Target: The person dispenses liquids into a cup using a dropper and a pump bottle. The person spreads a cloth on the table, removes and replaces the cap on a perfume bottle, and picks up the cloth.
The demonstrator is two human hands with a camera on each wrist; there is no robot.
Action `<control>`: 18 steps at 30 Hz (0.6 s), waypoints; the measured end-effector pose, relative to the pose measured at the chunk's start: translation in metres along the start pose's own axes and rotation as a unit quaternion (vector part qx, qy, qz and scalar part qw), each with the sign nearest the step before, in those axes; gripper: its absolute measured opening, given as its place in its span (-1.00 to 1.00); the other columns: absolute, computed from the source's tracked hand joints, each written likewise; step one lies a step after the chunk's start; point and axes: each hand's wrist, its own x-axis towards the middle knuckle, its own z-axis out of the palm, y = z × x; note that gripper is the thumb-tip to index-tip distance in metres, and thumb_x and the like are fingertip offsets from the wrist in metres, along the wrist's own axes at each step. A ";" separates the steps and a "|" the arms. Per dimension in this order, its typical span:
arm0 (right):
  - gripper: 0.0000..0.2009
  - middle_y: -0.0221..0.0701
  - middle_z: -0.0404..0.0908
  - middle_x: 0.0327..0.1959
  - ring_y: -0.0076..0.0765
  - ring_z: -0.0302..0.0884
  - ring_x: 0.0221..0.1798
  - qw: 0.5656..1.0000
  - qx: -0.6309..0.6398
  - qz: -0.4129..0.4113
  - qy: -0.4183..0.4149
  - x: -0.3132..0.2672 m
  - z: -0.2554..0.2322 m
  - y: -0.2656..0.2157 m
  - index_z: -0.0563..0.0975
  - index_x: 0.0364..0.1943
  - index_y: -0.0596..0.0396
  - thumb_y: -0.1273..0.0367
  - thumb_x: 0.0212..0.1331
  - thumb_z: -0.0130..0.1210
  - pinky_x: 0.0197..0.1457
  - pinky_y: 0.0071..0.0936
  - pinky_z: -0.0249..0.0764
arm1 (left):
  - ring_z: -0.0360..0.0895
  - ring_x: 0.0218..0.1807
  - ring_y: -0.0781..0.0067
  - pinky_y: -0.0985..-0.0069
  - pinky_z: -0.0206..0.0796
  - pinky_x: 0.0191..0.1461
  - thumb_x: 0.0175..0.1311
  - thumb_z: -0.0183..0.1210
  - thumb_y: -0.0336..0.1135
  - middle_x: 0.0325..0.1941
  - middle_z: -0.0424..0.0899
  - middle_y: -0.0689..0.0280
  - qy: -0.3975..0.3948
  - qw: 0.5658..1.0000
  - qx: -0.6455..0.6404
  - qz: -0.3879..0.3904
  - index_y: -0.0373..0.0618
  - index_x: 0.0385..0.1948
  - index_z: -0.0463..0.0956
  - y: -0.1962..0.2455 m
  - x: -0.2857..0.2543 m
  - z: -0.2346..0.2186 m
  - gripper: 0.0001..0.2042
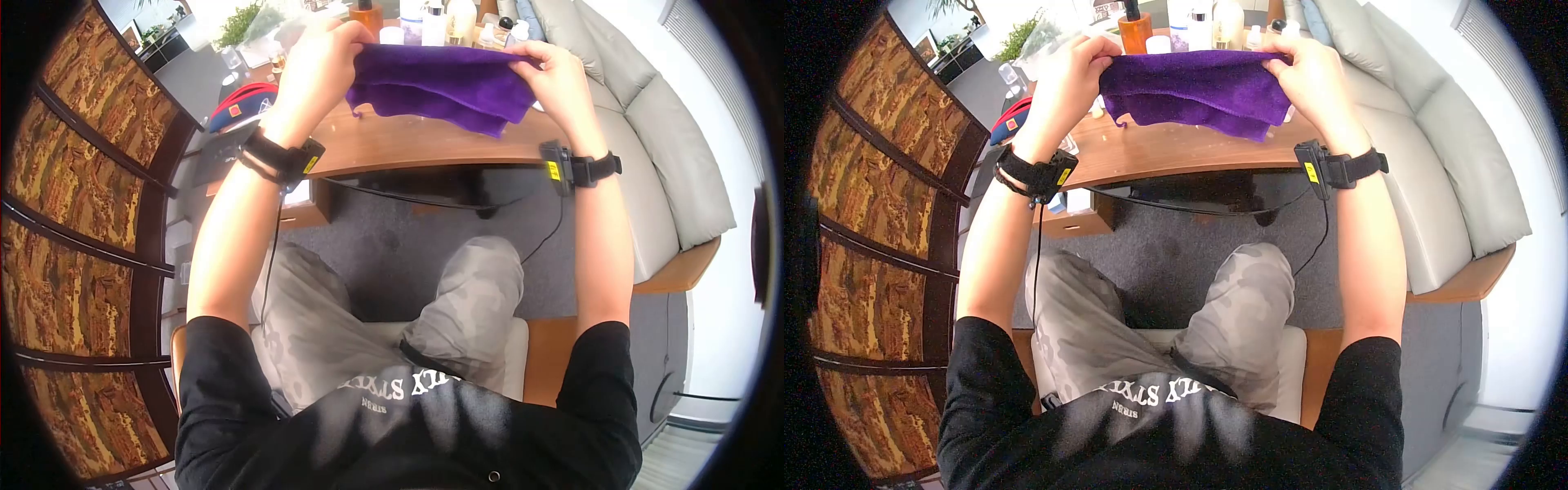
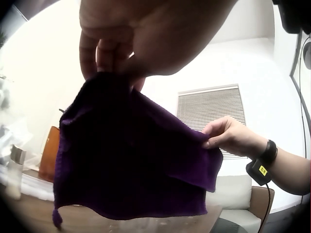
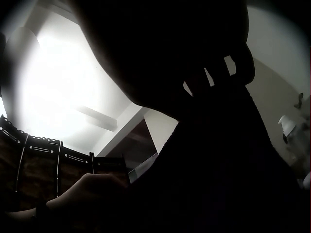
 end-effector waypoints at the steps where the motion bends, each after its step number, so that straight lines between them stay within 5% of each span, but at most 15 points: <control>1: -0.73 -0.17 0.79 -0.13 -0.13 0.77 -0.08 1.000 0.002 0.001 -0.001 -0.003 0.003 0.004 0.73 -0.01 0.02 0.43 0.20 0.25 0.09 -0.31 0.61 | 0.67 -0.08 0.04 0.31 0.48 0.02 0.38 0.19 -0.46 -0.17 0.69 0.12 -0.002 1.000 0.000 -0.001 -0.11 -0.13 0.67 0.000 -0.002 0.002 -0.87; 3: -0.75 -0.24 0.77 -0.14 -0.16 0.74 -0.07 0.995 0.011 -0.055 0.084 -0.014 0.009 0.009 0.75 -0.05 0.01 0.48 0.18 0.23 0.09 -0.30 0.61 | 0.65 -0.10 0.03 0.26 0.48 -0.01 0.32 0.21 -0.47 -0.20 0.67 0.14 0.017 1.000 0.005 0.019 -0.13 -0.18 0.67 0.006 -0.012 0.000 -0.88; 6: -0.77 -0.28 0.73 -0.17 -0.15 0.70 -0.07 0.984 -0.040 -0.159 0.075 -0.040 0.019 0.016 0.75 -0.13 0.02 0.54 0.15 0.21 0.08 -0.31 0.59 | 0.63 -0.13 0.03 0.23 0.47 -0.02 0.24 0.23 -0.48 -0.25 0.65 0.17 -0.016 0.998 0.024 0.053 -0.14 -0.24 0.66 0.020 -0.038 -0.003 -0.89; 9: -0.76 -0.30 0.69 -0.18 -0.09 0.62 0.01 0.993 0.013 -0.115 -0.039 -0.076 0.036 0.017 0.73 -0.20 0.07 0.63 0.07 0.20 0.11 -0.30 0.54 | 0.61 -0.11 0.08 0.26 0.47 0.00 0.14 0.24 -0.51 -0.28 0.63 0.20 -0.085 0.994 0.024 0.070 -0.13 -0.29 0.67 0.030 -0.073 0.000 -0.87; 12: -0.77 -0.31 0.67 -0.20 -0.09 0.60 0.01 0.988 -0.001 -0.127 -0.083 -0.100 0.046 0.021 0.71 -0.24 0.10 0.65 0.04 0.20 0.12 -0.25 0.54 | 0.60 -0.11 0.11 0.25 0.46 0.00 0.14 0.22 -0.53 -0.28 0.63 0.21 -0.171 0.983 -0.036 0.052 -0.12 -0.29 0.68 0.033 -0.100 0.004 -0.86; 18: -0.77 -0.30 0.65 -0.16 -0.08 0.59 -0.01 0.988 -0.031 -0.107 -0.110 -0.119 0.047 0.008 0.68 -0.21 0.17 0.64 0.05 0.15 0.15 -0.22 0.52 | 0.57 -0.10 0.11 0.26 0.44 0.03 0.11 0.24 -0.54 -0.24 0.61 0.22 -0.200 0.979 -0.037 0.029 -0.16 -0.29 0.67 0.051 -0.123 0.006 -0.86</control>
